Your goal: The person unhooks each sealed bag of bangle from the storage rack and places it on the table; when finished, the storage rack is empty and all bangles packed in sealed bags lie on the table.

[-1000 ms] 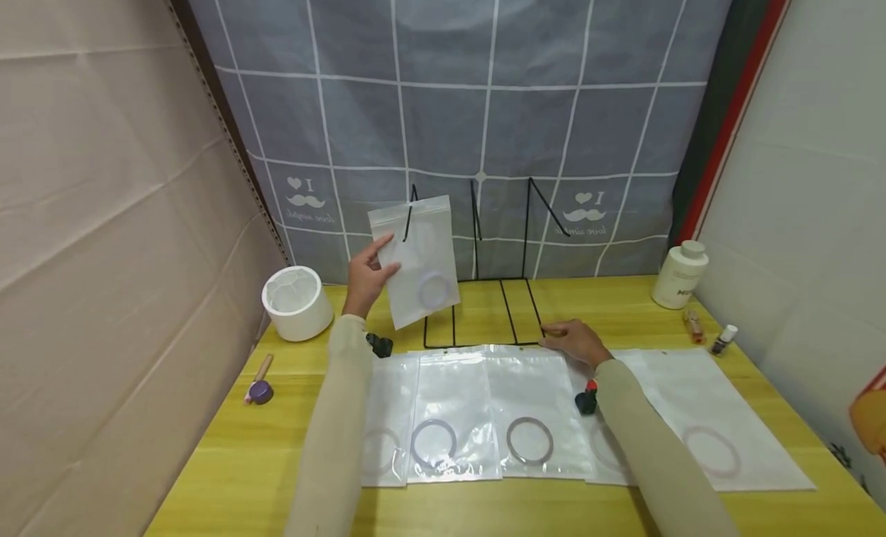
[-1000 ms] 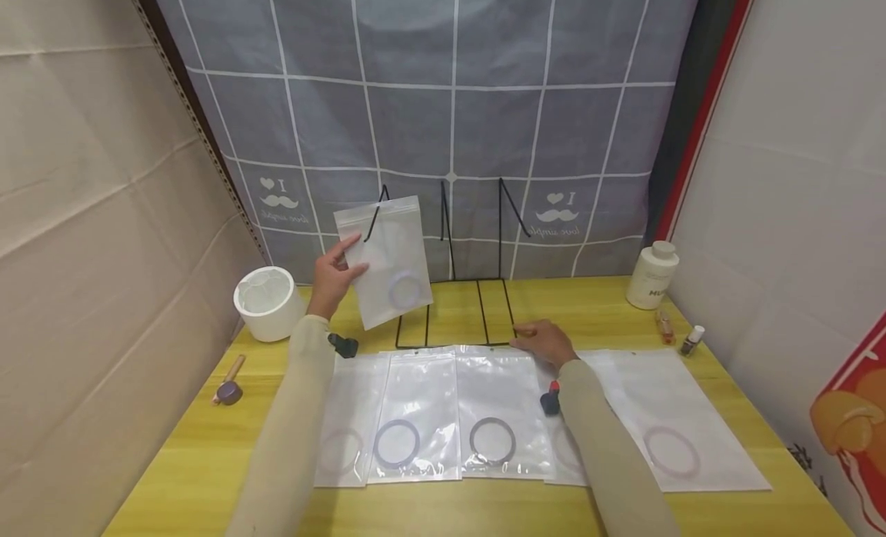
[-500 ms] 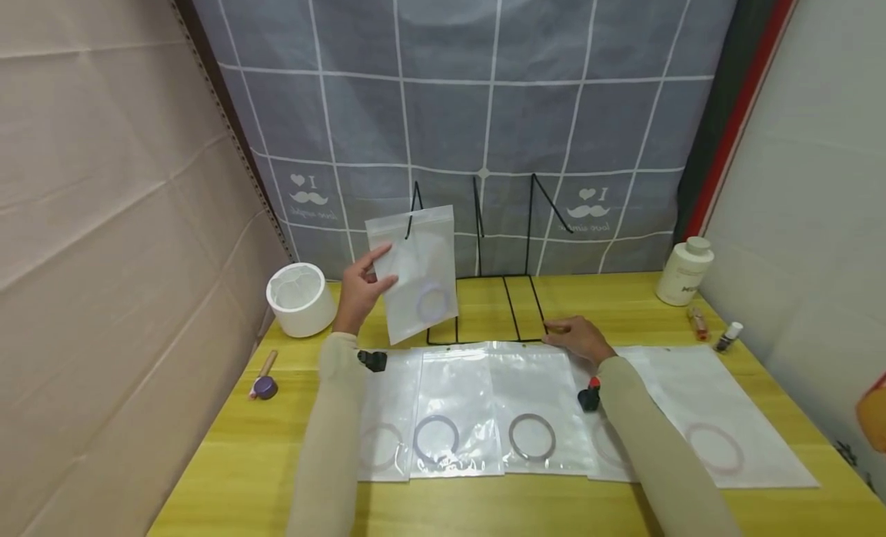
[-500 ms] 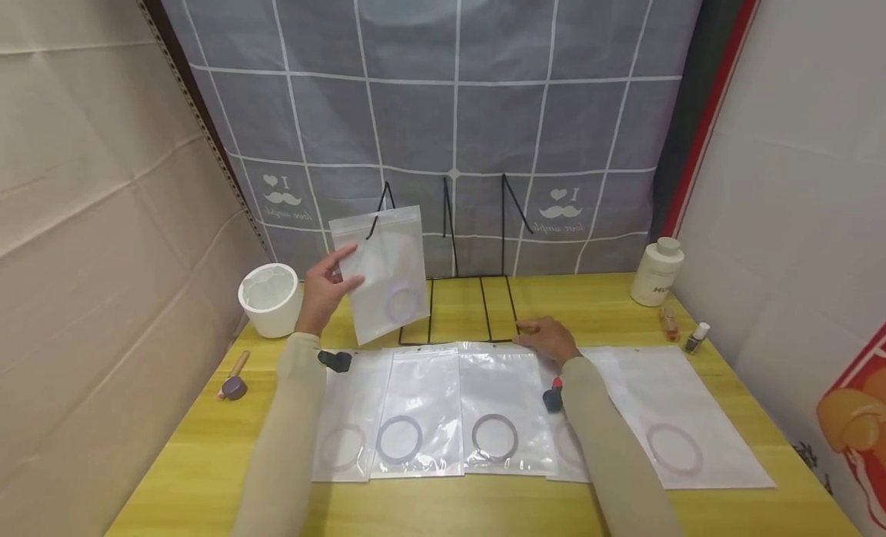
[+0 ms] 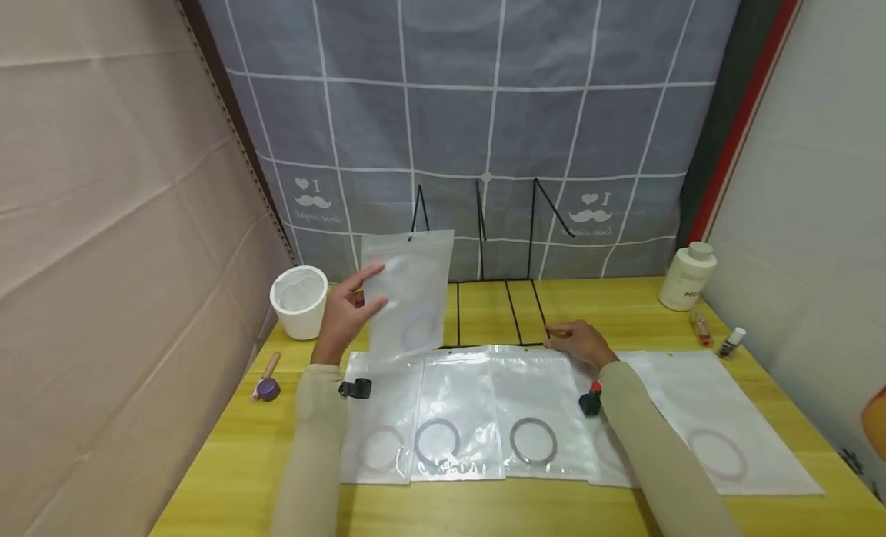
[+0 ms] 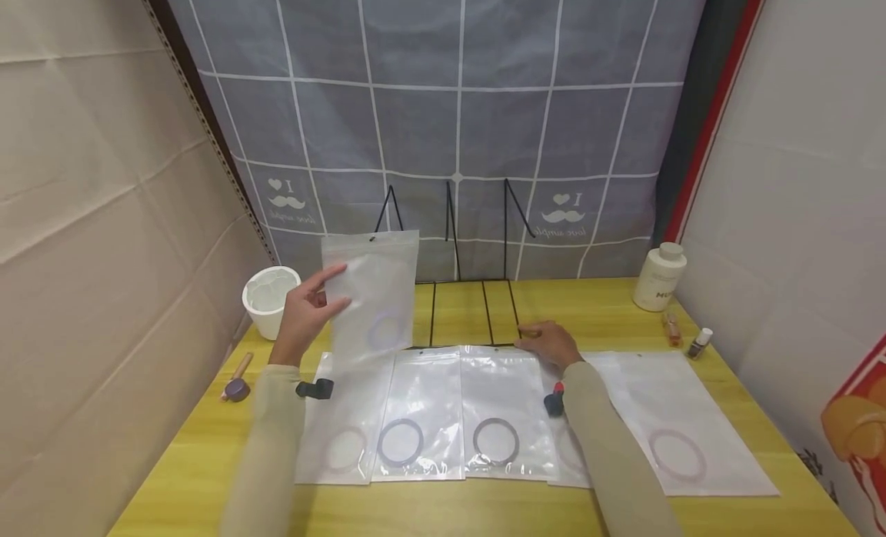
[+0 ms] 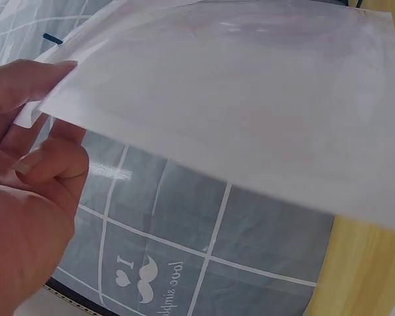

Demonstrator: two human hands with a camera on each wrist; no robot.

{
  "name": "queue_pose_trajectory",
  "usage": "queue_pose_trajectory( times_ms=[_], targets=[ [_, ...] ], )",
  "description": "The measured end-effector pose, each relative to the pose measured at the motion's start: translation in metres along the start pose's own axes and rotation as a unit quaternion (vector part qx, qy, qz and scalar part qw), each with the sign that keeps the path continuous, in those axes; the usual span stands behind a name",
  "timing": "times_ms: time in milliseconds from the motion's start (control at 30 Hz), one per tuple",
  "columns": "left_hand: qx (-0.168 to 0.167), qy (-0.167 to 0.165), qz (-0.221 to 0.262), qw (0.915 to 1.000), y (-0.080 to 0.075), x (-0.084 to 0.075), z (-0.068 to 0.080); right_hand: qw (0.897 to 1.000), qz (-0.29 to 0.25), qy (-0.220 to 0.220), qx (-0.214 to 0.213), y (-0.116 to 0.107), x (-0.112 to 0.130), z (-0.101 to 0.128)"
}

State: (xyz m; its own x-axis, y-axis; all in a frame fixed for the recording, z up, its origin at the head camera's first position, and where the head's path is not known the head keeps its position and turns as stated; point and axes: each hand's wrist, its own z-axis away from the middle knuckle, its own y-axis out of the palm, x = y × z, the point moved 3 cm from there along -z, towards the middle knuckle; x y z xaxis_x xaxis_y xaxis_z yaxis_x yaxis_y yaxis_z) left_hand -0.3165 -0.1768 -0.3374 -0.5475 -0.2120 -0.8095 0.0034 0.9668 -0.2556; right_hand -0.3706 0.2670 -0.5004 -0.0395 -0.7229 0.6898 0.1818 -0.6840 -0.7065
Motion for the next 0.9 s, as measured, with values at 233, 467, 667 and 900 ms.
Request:
queue_pose_trajectory(
  times_ms=[233, 467, 667, 900],
  targets=[
    [0.02, 0.001, 0.032, 0.9993, -0.019, 0.004, 0.032, 1.0, 0.007, 0.011, 0.003, 0.0, 0.001, 0.001],
    [0.068, -0.076, 0.146, 0.9841, -0.064, 0.004, 0.086, 1.0, 0.0, 0.015, 0.005, 0.001, 0.002, 0.005],
    [0.14, -0.144, 0.167, 0.9654, -0.107, 0.032, 0.116, 1.0, 0.001, 0.009, 0.004, 0.0, -0.001, 0.007],
    [0.134, -0.265, -0.073, 0.9521, -0.137, 0.082, 0.127, 1.0, -0.013, 0.008, 0.002, 0.001, -0.002, 0.002]
  ],
)
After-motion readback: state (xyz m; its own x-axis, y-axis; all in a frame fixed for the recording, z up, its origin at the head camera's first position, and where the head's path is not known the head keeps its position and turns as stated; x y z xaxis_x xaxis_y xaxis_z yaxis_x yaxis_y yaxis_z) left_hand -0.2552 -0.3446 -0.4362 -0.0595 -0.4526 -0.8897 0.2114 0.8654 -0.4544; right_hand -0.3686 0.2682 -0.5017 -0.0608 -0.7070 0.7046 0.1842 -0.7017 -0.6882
